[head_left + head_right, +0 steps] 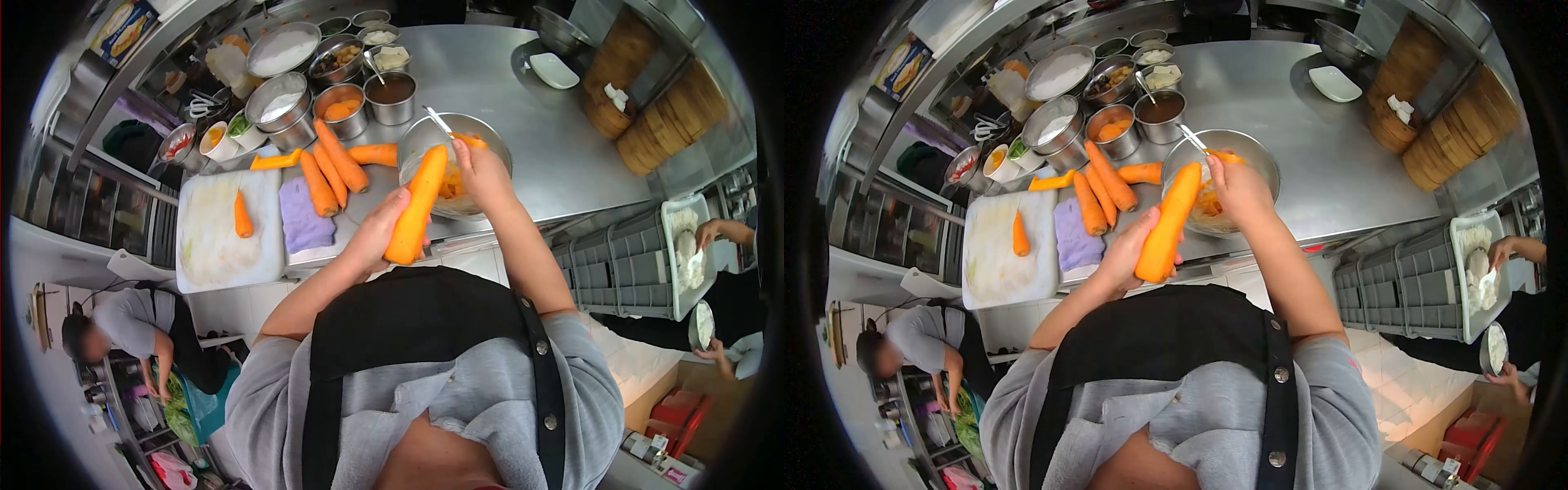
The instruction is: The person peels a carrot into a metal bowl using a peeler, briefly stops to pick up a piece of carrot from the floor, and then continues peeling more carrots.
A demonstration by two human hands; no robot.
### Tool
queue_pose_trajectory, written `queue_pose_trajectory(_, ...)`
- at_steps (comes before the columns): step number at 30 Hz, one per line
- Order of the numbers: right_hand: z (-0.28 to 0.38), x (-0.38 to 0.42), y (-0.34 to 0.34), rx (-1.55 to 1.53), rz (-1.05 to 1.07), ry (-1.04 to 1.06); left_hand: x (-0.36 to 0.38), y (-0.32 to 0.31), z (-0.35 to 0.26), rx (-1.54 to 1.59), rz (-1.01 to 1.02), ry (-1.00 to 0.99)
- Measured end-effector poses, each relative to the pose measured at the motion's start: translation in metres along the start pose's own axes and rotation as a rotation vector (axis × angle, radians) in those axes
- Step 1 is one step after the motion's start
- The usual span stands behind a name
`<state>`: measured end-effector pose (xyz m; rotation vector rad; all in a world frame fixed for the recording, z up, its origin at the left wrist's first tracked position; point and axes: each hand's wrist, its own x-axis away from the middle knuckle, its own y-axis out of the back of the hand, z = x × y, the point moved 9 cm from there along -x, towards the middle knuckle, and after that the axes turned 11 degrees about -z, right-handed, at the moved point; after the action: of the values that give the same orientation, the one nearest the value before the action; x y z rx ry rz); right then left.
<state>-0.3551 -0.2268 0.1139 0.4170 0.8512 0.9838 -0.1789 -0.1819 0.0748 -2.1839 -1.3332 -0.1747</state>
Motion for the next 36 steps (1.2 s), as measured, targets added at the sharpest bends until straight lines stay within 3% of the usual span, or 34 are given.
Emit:
queue_pose_trajectory(3, -0.021, 0.006, -0.018, -0.367, 0.062, -0.167, -0.022, 0.014, 0.000, 0.152, -0.030, 0.029)
queue_pose_trajectory(6, -0.009, 0.049, -0.060, -1.455, 0.794, -0.997, -0.038, 0.010, -0.007, 0.321, 0.009, 0.069)
queue_pose_trajectory(9, -0.002, 0.049, -0.055, -1.453, 0.771, -0.983, -0.058, 0.008, -0.009, 0.486, -0.010, 0.192)
queue_pose_trajectory(12, 0.006, 0.058, -0.051, -1.447, 0.755, -0.978, -0.068, 0.007, -0.020, 0.475, -0.105, 0.194)
queue_pose_trajectory(15, 0.043, 0.042, 0.013, -0.318, 0.022, 0.136, -0.086, 0.011, -0.045, 0.472, -0.280, -0.051)
queue_pose_trajectory(16, 0.052, 0.047, 0.022, -0.162, 0.068, 0.058, -0.091, 0.012, -0.046, 0.452, -0.276, -0.045)
queue_pose_trajectory(22, 0.061, 0.058, 0.025, 0.186, -0.015, 0.197, -0.101, 0.010, -0.044, 0.394, -0.290, -0.084)
queue_pose_trajectory(30, 0.053, 0.059, 0.012, 0.225, 0.059, 0.123, -0.104, 0.012, -0.036, 0.363, -0.346, -0.094)
queue_pose_trajectory(33, 0.030, 0.035, 0.009, 0.196, 0.031, 0.041, -0.130, 0.027, -0.022, 0.231, -0.356, -0.256)
queue_pose_trajectory(36, 0.016, 0.024, 0.018, 0.099, -0.012, 0.005, -0.090, -0.017, -0.028, 0.172, -0.248, -0.227)
